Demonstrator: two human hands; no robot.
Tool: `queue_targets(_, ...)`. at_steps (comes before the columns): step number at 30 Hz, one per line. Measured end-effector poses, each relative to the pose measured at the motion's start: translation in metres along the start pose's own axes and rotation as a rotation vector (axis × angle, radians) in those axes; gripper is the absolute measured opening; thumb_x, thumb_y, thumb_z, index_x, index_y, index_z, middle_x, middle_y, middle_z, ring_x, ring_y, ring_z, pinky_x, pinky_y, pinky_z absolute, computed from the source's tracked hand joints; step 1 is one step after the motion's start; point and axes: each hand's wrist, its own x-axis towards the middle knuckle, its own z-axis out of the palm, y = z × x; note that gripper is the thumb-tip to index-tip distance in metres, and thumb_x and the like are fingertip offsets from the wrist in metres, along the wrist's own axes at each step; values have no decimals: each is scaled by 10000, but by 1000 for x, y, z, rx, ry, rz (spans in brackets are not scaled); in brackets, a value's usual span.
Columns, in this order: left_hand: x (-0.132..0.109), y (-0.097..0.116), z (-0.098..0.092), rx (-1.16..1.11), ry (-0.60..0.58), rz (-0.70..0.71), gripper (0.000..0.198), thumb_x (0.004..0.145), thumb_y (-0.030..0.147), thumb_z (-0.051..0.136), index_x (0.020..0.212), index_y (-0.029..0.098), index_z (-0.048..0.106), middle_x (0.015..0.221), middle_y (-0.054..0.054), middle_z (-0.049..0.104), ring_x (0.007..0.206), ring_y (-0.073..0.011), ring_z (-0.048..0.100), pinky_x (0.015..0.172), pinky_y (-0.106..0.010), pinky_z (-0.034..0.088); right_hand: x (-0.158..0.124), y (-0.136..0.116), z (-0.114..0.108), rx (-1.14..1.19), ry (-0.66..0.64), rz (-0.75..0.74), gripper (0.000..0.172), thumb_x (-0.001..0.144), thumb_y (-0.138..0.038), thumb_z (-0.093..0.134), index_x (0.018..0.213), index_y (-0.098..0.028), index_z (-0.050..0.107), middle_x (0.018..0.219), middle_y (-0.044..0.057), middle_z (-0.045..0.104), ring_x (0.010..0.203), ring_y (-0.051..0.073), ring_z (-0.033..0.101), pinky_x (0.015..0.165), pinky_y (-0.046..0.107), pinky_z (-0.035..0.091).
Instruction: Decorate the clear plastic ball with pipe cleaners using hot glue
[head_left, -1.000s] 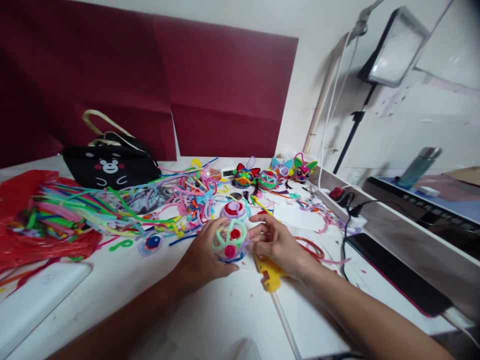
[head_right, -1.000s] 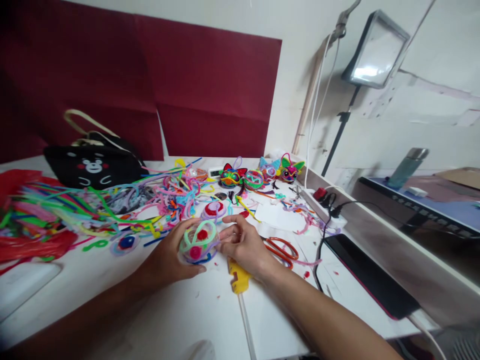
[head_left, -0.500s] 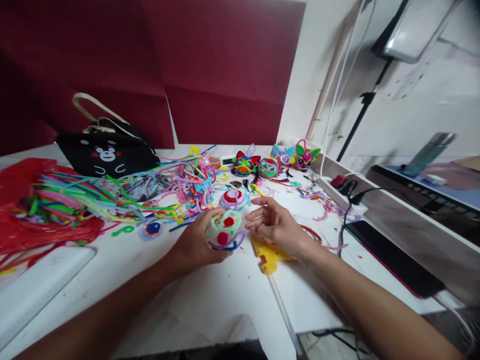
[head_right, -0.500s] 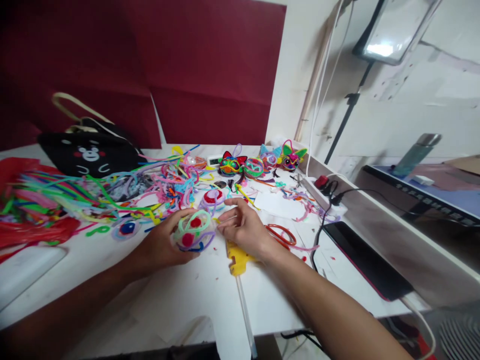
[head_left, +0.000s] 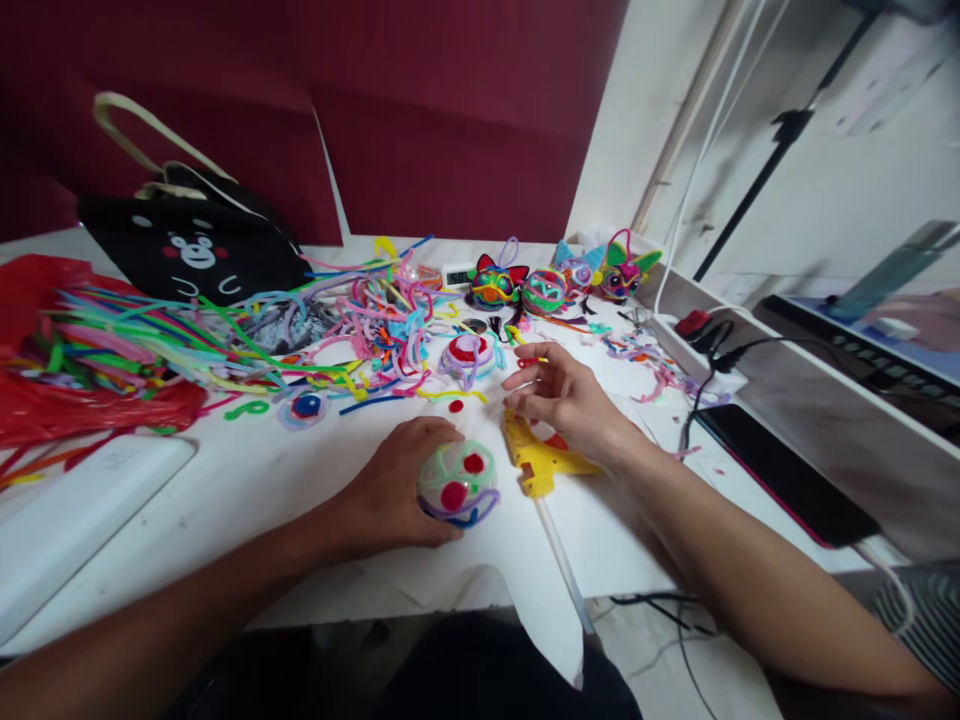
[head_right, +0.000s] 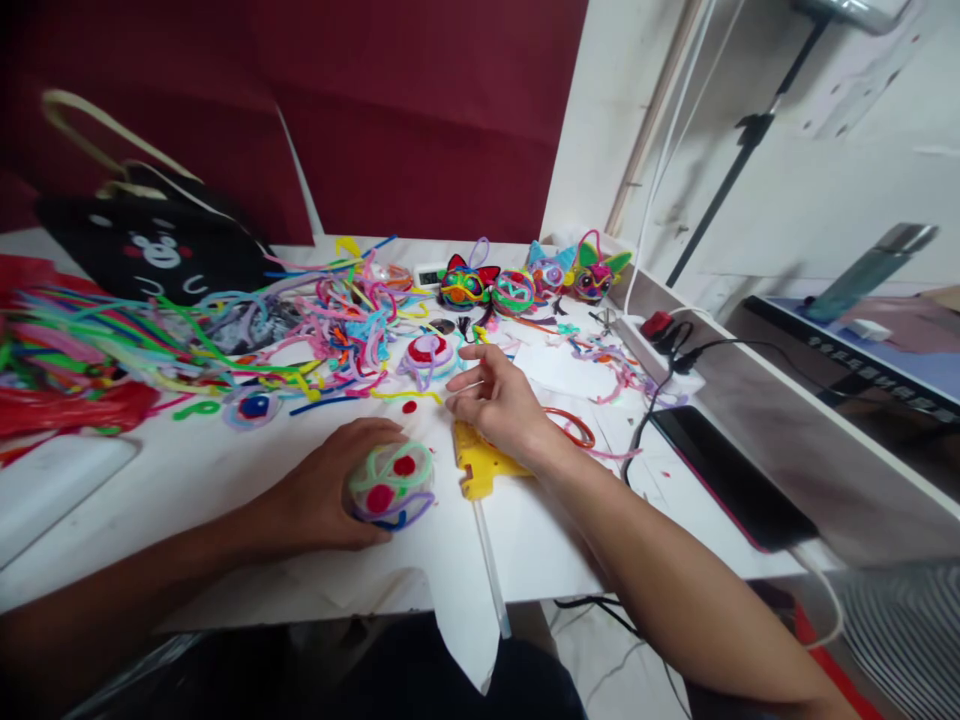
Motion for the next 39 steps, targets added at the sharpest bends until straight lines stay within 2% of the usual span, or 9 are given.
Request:
queue_targets(8, 1, -2, 1, -1, -21, -37, 870, 478, 441, 851, 1246, 201, 521, 1403, -151, 459, 1305, -396, 421, 1091, -543, 367, 1, 3, 0, -8, 1, -9, 531, 602, -186, 727, 1068, -216, 476, 847, -5, 632, 636, 124, 591, 540, 251, 457)
queue_targets(19, 5, 3, -4, 50, -129, -133, 907, 474, 513, 842, 1261, 161, 561, 1458, -170, 402, 1357, -401, 354, 1131, -529, 320, 1, 3, 1, -8, -7, 12, 518, 601, -172, 714, 1061, -212, 480, 821, -11, 651, 615, 116, 574, 548, 256, 459)
queue_targets(23, 5, 3, -16, 40, -205, -164, 1084, 449, 620, 826, 1363, 145, 487, 1502, -188, 361, 1384, -402, 322, 1138, -533, 302, 2, 3, 0, -15, -27, 36, 512, 610, -173, 704, 1064, -218, 471, 835, -3, 658, 631, 130, 586, 546, 265, 457)
queue_targets(25, 6, 0, -27, 16, -210, -155, 1118, 470, 658, 806, 1407, 168, 442, 1502, -171, 383, 1369, -387, 363, 1117, -521, 339, 2, 2, 0, -17, -35, 35, 511, 614, -175, 702, 1066, -224, 467, 845, 2, 662, 646, 142, 596, 538, 267, 452)
queue_targets(26, 8, -2, -34, 2, -192, -136, 1062, 510, 659, 790, 1402, 192, 453, 1478, -149, 427, 1340, -369, 412, 1097, -503, 371, 2, 1, -1, -18, -36, 32, 511, 616, -176, 702, 1066, -225, 466, 847, 4, 662, 651, 147, 599, 536, 269, 450)
queue_targets(28, 16, -7, -46, -41, -115, -73, 757, 697, 604, 695, 1347, 259, 520, 1353, -77, 568, 1212, -293, 551, 1014, -424, 456, 2, 1, -1, -22, -31, 22, 508, 620, -176, 701, 1069, -223, 468, 849, 11, 663, 674, 158, 608, 539, 271, 448)
queue_targets(31, 37, -15, -53, -60, 21, 3, 389, 870, 448, 544, 1170, 223, 648, 1132, -55, 687, 948, -196, 653, 854, -314, 514, 2, 0, -2, -26, -35, 10, 493, 629, -180, 696, 1067, -223, 472, 848, 13, 663, 699, 166, 619, 546, 273, 446)
queue_targets(34, 61, -27, -44, 64, 55, 117, 310, 910, 347, 468, 1044, 190, 698, 1052, -63, 714, 975, -198, 642, 877, -306, 488, 2, 1, -2, -24, -47, 15, 471, 633, -180, 698, 1044, -231, 474, 841, 7, 665, 690, 157, 615, 559, 274, 449)
queue_targets(39, 80, -44, -23, 224, -33, 216, 311, 935, 295, 432, 1100, 182, 670, 1076, -73, 693, 1042, -198, 625, 920, -312, 473, 2, 2, -1, 1, -73, 17, 456, 619, -164, 689, 1016, -232, 474, 800, -7, 659, 669, 148, 607, 609, 292, 470)
